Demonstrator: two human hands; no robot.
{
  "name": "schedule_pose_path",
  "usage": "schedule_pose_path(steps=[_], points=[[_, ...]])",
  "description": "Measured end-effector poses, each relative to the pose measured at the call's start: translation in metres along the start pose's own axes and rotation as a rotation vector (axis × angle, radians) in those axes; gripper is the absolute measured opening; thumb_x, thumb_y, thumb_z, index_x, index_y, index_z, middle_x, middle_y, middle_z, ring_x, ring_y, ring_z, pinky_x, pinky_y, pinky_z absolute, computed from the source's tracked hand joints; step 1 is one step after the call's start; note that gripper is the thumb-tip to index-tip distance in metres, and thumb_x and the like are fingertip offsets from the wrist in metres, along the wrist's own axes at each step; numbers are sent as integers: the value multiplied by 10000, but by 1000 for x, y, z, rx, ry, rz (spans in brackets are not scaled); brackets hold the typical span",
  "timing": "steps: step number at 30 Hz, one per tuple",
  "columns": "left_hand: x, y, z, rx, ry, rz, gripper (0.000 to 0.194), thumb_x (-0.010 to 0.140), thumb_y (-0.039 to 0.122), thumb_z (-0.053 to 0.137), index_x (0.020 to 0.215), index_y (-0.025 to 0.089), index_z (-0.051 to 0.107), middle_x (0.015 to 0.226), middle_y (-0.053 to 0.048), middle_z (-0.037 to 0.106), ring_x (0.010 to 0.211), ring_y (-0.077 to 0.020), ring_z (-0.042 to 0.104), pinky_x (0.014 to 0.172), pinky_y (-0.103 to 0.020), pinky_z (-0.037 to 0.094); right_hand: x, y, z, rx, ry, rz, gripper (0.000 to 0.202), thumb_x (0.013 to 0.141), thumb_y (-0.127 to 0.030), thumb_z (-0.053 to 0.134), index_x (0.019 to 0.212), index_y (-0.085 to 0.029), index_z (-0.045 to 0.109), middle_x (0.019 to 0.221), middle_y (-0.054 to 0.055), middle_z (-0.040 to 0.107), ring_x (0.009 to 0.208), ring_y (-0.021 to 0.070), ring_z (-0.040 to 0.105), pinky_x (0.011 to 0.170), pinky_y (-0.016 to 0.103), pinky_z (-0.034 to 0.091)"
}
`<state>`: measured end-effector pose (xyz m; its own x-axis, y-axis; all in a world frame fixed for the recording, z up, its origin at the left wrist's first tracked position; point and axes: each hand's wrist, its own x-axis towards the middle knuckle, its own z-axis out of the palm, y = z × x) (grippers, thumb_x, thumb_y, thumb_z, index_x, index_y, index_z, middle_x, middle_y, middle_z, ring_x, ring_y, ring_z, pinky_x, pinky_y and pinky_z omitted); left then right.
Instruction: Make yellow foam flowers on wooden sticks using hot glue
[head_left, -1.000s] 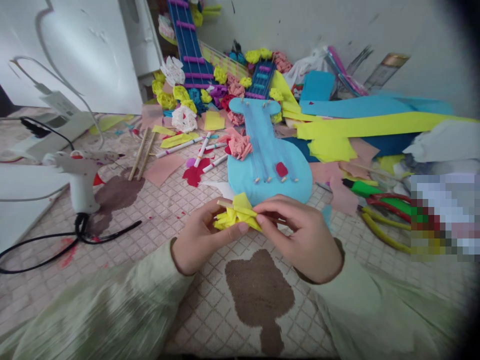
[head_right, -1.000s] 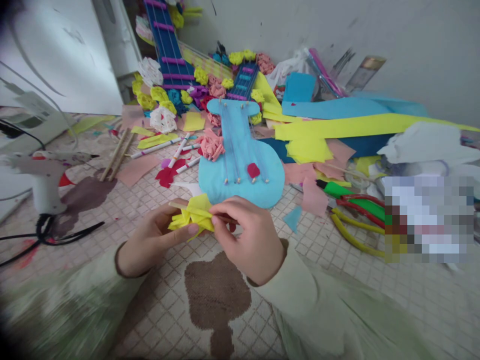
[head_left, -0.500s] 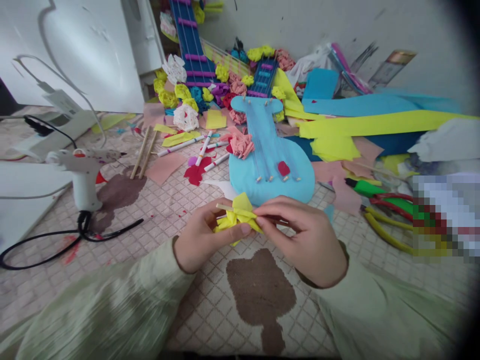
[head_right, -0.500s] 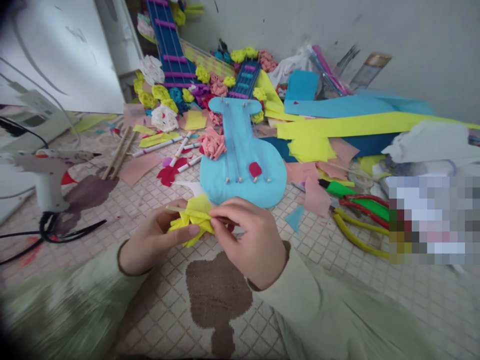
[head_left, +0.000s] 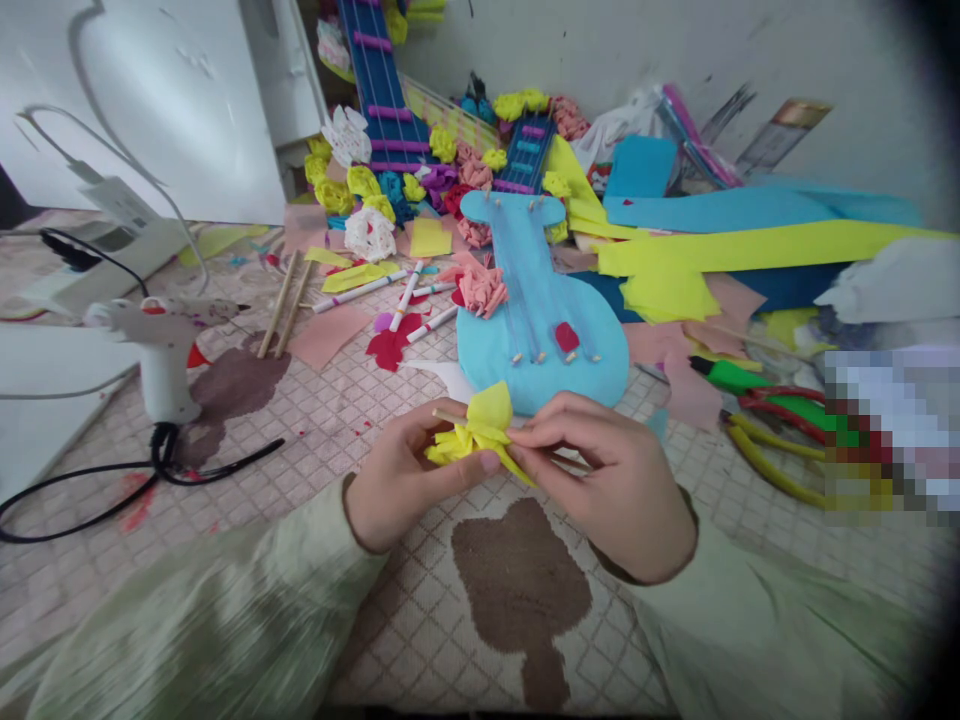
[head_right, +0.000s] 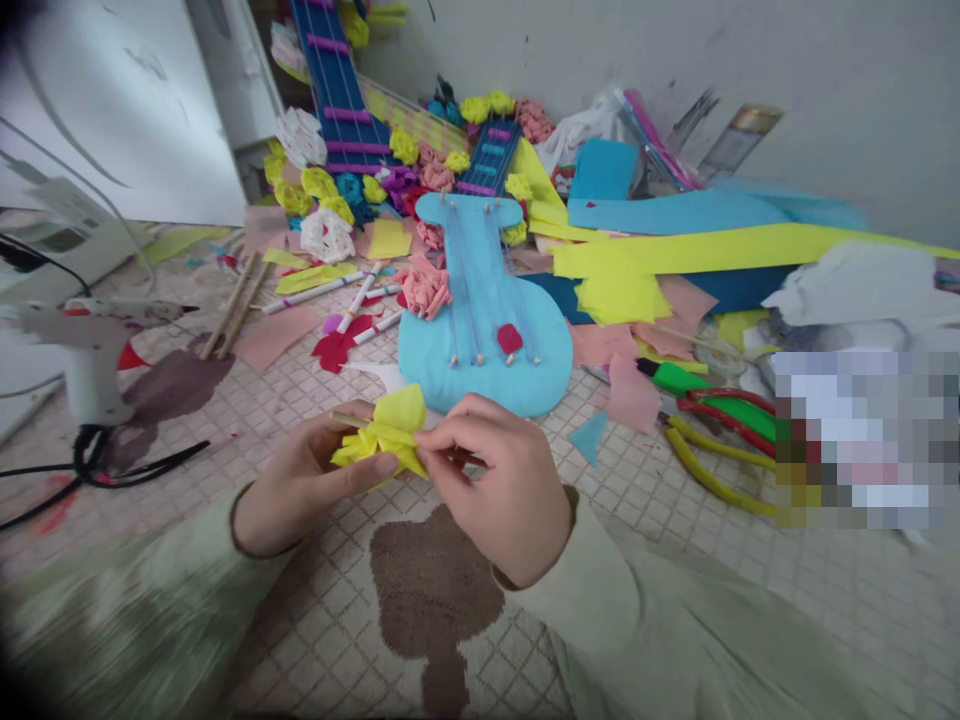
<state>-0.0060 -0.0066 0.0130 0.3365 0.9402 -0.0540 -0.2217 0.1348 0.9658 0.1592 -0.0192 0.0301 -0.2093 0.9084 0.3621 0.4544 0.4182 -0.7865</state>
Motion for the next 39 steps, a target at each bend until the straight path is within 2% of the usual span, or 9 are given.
schedule_pose_path(steps=[3,9,13,19,22,25,30,34,39], points=[[0,-1,1,-16,7,-17,207,582,149,718,738,169,583,691,32,583,618,-87,543,583,-196,446,-1,-1,1,-37,9,-33,92,720,-98,566,677,-159,617,653,13,566,575,104,547,503,230,454],[1,-8,-1,21,86,2,136,673,240,660,671,163,548,617,43,533,551,-61,491,517,-168,400,-1,-2,5,-90,32,-107,111,738,-87,544,723,-176,610,694,20,597,595,108,565,543,235,477],[1,-7,-5,42,136,43,125,681,246,656,687,173,554,598,47,540,519,-55,480,482,-161,379,0,-1,2,-61,0,-59,136,754,-104,539,835,-184,613,768,26,617,651,115,576,572,235,497],[3,-2,-10,-31,231,78,141,688,262,643,744,179,543,646,25,594,563,-107,577,521,-211,443,4,1,-6,-68,-13,-29,126,760,-111,531,787,-186,629,781,28,628,658,124,588,521,228,489],[5,0,-10,-56,224,76,168,684,272,647,770,172,543,676,11,609,597,-130,605,563,-240,473,5,2,-7,-85,12,-34,114,747,-106,544,773,-174,632,773,33,626,642,123,588,496,225,478],[4,3,-10,-21,168,55,218,669,311,661,783,160,555,688,-10,630,630,-143,611,562,-234,466,6,2,-8,-100,45,-53,102,734,-100,556,736,-176,624,756,30,621,629,120,586,488,225,470],[1,4,-10,84,181,32,232,619,246,712,789,169,573,694,9,627,589,-99,571,524,-190,425,6,1,-11,-140,64,-97,103,727,-122,579,659,-194,608,743,15,624,572,98,578,450,207,457],[2,2,-10,92,203,42,209,626,239,705,788,174,590,702,9,621,608,-107,565,542,-205,432,6,1,-11,-145,72,-130,141,730,-111,571,628,-206,595,737,5,628,597,97,586,496,206,482],[3,2,-10,82,212,22,213,612,242,714,775,171,597,665,13,618,524,-86,534,467,-185,393,6,3,-10,-190,84,-199,187,740,-83,541,623,-220,591,729,-7,634,647,113,593,564,235,498]])
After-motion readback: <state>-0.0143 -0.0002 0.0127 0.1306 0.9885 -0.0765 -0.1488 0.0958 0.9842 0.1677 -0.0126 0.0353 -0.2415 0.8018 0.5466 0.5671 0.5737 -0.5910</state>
